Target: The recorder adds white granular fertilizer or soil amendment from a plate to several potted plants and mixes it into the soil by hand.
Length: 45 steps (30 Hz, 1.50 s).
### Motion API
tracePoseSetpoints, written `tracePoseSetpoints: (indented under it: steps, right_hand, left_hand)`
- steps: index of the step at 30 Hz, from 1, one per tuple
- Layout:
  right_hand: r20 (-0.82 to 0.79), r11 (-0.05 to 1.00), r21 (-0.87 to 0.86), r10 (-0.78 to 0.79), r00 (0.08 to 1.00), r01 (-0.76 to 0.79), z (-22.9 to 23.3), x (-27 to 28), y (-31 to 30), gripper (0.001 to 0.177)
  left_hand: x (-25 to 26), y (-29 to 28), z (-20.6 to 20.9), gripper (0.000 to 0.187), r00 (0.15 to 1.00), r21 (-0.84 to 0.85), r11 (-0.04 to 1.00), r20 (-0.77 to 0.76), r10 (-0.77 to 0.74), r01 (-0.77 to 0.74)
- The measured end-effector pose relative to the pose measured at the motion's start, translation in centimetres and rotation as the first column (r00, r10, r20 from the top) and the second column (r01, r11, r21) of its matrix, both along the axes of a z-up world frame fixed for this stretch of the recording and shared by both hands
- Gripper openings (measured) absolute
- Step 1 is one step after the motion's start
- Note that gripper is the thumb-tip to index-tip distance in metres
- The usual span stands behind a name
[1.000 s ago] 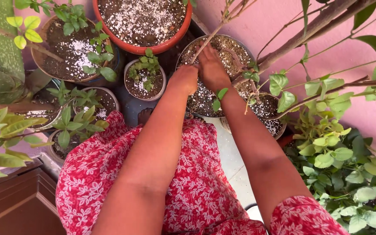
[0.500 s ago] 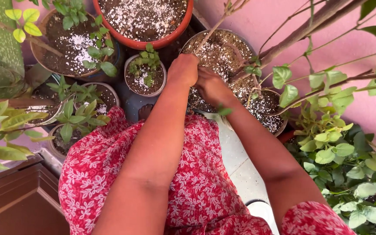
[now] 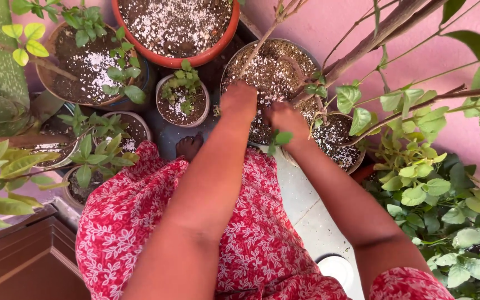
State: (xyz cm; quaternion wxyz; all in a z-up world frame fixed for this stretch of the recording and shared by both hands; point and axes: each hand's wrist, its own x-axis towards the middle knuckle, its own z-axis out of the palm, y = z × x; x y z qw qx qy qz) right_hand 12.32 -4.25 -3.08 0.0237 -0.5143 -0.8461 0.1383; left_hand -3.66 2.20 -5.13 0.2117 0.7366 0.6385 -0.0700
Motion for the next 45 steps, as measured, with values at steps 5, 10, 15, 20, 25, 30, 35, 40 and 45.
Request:
tracePoseSetpoints:
  steps: [5, 10, 15, 20, 25, 30, 35, 40, 45]
  right_hand:
    - [-0.248, 0.993, 0.106, -0.03, 0.968, 0.058, 0.9, -0.7, 0.1, 0.025]
    - [-0.165, 0.996, -0.011, -0.093, 0.982, 0.092, -2.4, -0.6, 0.5, 0.026]
    - [-0.375, 0.977, 0.074, -0.16, 0.913, 0.202, -2.7, -1.8, 3.5, 0.052]
    - [0.076, 0.908, -0.124, -0.394, 0.916, 0.4, -0.6, -5.7, 6.4, 0.081]
    - [-0.139, 0.981, 0.089, -0.16, 0.977, 0.173, -6.8, -3.3, 3.5, 0.061]
    - [-0.289, 0.972, -0.06, -0.235, 0.928, 0.228, -5.2, -3.8, 7.2, 0.047]
    - [-0.058, 0.986, 0.084, -0.136, 0.989, 0.141, -3.4, -6.4, 10.4, 0.062]
    - [-0.121, 1.0, -0.012, 0.007, 0.993, -0.008, -0.9, -5.5, 6.5, 0.061]
    - [-0.085, 0.989, 0.078, 0.13, 0.988, -0.124, -0.4, -2.4, 3.1, 0.07]
  left_hand:
    - [1.2, 1.2, -1.0, 0.027, 0.999, -0.029, 0.999, 0.033, 0.024, -0.023]
    - [-0.1, 0.9, 1.5, 0.027, 0.997, -0.008, 1.0, 0.08, -0.004, 0.004]
    - [0.9, 0.8, 4.2, 0.027, 0.988, 0.037, 0.998, 0.146, 0.049, -0.055]
    - [0.2, 0.9, 5.5, 0.024, 0.966, 0.014, 0.993, 0.237, 0.107, -0.114]
    - [-3.1, 1.1, 6.2, 0.027, 0.964, -0.037, 0.999, 0.266, -0.001, 0.012]
    - [-3.0, 0.5, 7.0, 0.025, 0.98, -0.046, 0.999, 0.195, 0.037, -0.028]
    - [-3.2, 0.1, 6.4, 0.028, 0.98, 0.006, 0.996, 0.18, 0.09, -0.093]
    - [-4.0, 0.9, 6.8, 0.022, 0.958, -0.031, 0.961, 0.067, 0.278, -0.276]
    - [-4.5, 1.0, 7.7, 0.024, 0.885, -0.012, 0.89, 0.101, 0.454, -0.455]
